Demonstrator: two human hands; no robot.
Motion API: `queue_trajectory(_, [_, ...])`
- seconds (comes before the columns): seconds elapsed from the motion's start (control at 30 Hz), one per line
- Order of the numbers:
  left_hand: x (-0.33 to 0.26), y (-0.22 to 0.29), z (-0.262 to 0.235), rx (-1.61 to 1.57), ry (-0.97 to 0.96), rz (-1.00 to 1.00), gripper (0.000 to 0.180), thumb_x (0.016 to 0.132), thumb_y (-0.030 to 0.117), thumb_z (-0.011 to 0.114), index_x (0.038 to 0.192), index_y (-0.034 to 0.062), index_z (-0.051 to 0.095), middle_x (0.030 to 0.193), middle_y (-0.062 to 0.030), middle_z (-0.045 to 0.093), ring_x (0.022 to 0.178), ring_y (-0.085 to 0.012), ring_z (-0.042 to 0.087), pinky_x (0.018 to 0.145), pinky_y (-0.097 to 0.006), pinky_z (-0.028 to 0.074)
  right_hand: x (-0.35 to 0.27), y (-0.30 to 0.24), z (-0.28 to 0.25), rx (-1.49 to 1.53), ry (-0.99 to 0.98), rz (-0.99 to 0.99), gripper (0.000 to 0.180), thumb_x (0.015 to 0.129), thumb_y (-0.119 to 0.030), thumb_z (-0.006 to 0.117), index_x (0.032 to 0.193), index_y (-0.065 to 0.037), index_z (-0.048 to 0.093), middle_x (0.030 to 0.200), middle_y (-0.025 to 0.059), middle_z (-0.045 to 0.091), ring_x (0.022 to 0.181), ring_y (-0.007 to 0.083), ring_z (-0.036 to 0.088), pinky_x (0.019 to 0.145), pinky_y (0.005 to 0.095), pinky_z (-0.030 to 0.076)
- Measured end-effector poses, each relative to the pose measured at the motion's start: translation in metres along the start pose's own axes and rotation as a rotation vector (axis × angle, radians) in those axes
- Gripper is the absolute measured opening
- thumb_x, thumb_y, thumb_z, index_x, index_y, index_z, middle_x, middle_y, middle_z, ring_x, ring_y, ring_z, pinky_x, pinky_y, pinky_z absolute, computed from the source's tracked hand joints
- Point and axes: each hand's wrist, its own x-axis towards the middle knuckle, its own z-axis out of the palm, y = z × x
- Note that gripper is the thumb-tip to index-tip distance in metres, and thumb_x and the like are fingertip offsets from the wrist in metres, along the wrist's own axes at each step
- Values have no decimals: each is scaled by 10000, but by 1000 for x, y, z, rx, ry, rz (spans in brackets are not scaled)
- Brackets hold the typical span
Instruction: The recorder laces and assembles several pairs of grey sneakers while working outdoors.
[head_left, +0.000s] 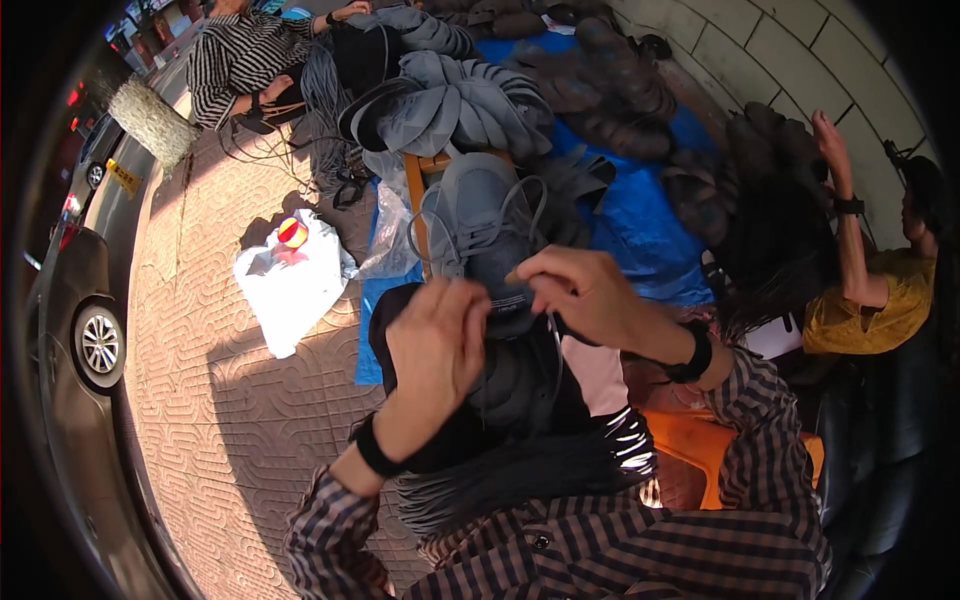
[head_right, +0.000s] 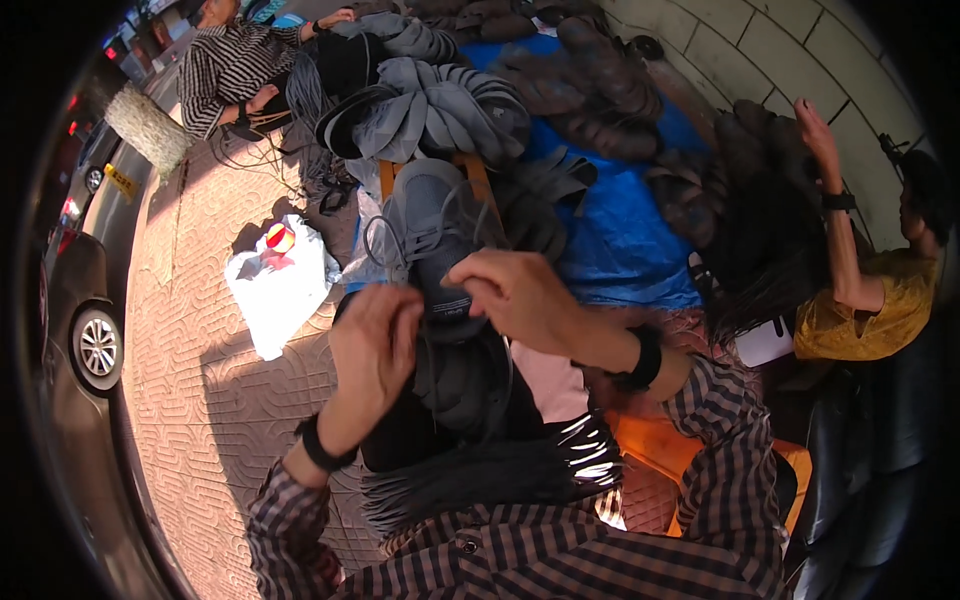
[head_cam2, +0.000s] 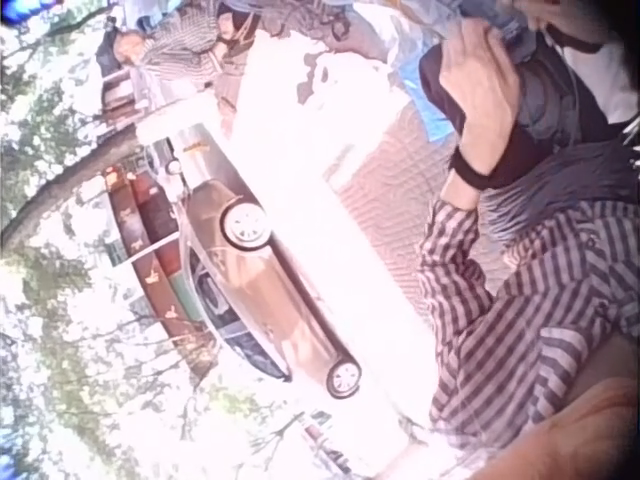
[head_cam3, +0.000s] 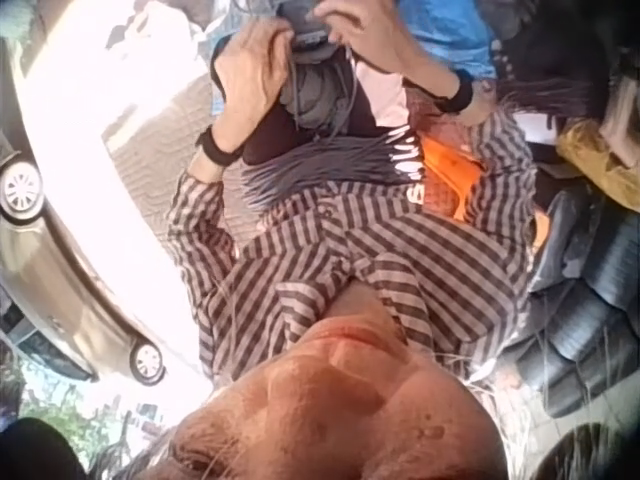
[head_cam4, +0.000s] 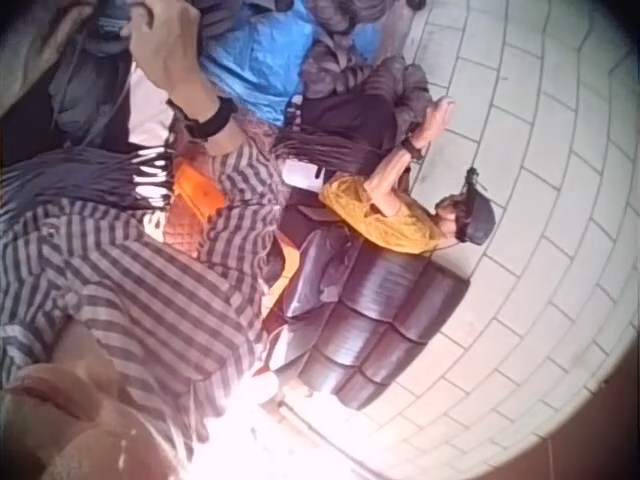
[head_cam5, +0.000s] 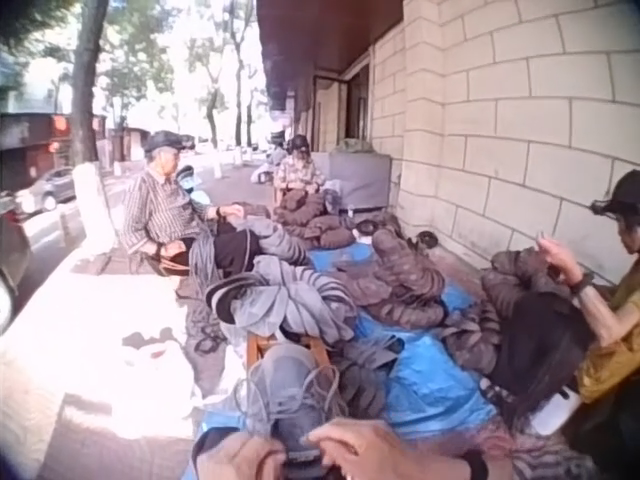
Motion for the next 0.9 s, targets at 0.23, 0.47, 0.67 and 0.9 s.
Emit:
queue_trajectory(0.23, [43,-20,29,345,-2,159,163,757,71,672,889,77,575,847,-81,527,895,-286,539,731,-406,431,-21,14,47,769,-192,494,265,951,-94,575,1173,40,518,1059,156,649,805,238,707,700,336,588])
queue_trajectory(0.47, [50,-21,23,-249,-156,-59,227,739,-31,625,941,53,562,903,-79,563,895,-229,542,760,-344,422,-21,28,32,803,-277,553,271,951,-204,611,1109,4,539,854,83,634,711,127,645,659,281,561])
queue_trajectory(0.67, [41,-49,8,-585,-103,-216,264,751,-54,554,991,55,562,863,-73,538,814,-160,522,777,-276,436,-50,22,-135,-95,-293,427,153,908,-149,591,1024,-69,530,649,-20,522,578,54,470,505,216,363])
queue_trajectory(0.9, [1,-17,24,-345,40,-209,213,804,-40,585,998,48,595,830,-119,612,754,-264,631,670,-320,498,-122,91,-215,-481,-260,541,206,846,-139,656,1027,-75,580,792,64,613,715,179,649,624,316,521])
